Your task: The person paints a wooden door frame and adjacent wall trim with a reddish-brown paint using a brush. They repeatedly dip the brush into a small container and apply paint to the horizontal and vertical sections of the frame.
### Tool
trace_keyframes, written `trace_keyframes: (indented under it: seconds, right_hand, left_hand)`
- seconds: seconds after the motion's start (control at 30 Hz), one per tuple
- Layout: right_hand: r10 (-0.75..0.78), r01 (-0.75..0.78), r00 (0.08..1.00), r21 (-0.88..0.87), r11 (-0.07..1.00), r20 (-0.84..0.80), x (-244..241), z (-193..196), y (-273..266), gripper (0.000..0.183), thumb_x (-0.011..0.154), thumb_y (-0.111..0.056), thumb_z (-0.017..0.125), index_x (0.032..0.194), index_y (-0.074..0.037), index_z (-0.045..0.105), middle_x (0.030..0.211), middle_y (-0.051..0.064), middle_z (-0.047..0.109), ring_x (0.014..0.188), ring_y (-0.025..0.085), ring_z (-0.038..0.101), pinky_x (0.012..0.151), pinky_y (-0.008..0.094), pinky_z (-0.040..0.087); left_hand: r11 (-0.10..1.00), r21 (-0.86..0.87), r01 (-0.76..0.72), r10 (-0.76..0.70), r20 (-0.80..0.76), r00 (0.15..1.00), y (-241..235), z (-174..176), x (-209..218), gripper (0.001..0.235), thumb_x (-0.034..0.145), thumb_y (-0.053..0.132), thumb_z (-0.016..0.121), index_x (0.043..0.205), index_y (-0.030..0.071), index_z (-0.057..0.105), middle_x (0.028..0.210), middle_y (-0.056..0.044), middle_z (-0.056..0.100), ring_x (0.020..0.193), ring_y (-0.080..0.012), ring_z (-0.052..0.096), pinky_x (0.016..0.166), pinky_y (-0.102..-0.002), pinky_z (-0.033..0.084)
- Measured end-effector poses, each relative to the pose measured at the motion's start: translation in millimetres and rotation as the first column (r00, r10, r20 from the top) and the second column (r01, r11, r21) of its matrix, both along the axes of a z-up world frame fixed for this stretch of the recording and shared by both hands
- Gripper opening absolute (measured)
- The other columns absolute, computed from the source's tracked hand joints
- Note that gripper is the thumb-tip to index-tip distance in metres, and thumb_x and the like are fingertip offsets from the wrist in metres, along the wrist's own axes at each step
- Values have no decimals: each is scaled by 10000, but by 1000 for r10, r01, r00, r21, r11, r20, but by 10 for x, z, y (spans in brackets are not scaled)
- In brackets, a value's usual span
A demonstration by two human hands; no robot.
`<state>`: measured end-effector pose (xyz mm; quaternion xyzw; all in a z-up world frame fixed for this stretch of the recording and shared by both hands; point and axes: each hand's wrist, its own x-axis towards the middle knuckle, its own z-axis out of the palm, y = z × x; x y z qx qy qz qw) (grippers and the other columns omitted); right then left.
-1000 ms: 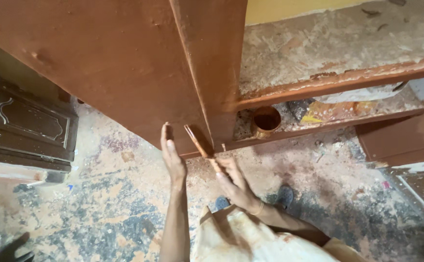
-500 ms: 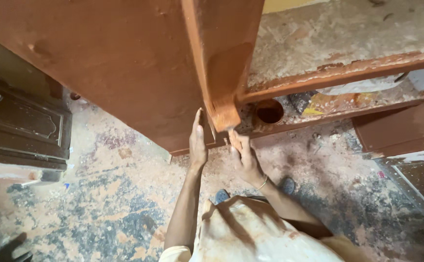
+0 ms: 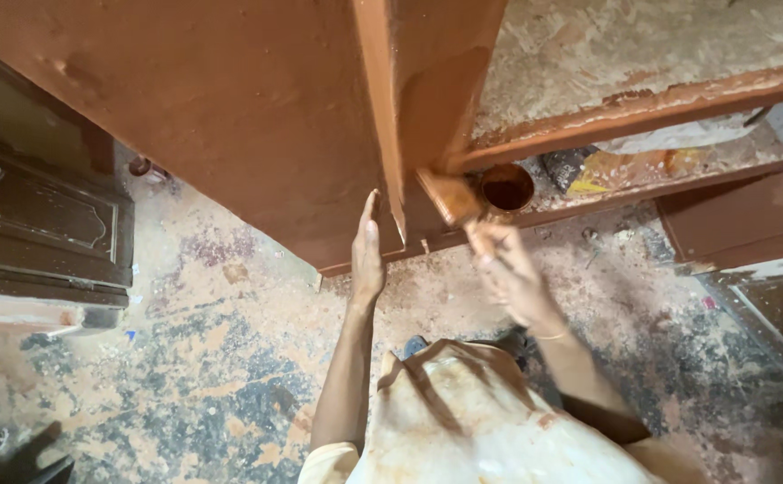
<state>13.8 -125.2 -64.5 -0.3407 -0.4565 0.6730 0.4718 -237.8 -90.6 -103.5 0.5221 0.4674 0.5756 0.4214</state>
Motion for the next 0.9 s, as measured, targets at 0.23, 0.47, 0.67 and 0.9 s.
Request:
trace_keyframes:
  seconds: [0.23,0.47,0.67,0.9]
  right_hand:
    - [-29,65,995,389,919,-98,180,1269,-32,374,1096,-51,436,1457,-92,346,957,51,524,572,51,391,469,156,352]
    - [-427,171,882,708,685,200,-233,10,345,295,1091,4,414,1380,39,366,1189,215,543,955,230,545,809,317,528]
    - [-436,201,762,465,862,478,-173,-1439,-121,326,1031,-52,494,1337,4,397,1393,246,579,1289,310,602,1043,406,501]
    - [-139,159,879,-5,987,455,-94,-1409,-42,353,1033,-137,514,1365,-78,408,915,95,540,716,182,506,575,323,427]
  left_hand:
    - [1000,-13,12,-12,7,1000,23,227,129,766,1078,544,307,1575,-38,341,1645,-221,357,1545,-326,327,1265,-411,234]
    - [999,24,44,-45,34,998,80,182,209,771,1083,543,314,1574,-52,329,1644,-239,350,1548,-333,322,1267,-413,228]
    - [999,-10,45,-45,-12,999,135,47,209,749,1079,540,318,1570,-24,352,1631,-211,385,1535,-313,341,1256,-402,239]
    - [999,-12,49,-49,-30,998,137,-35,169,743,1082,544,316,1561,-19,382,1619,-208,413,1530,-313,363,1253,-399,251]
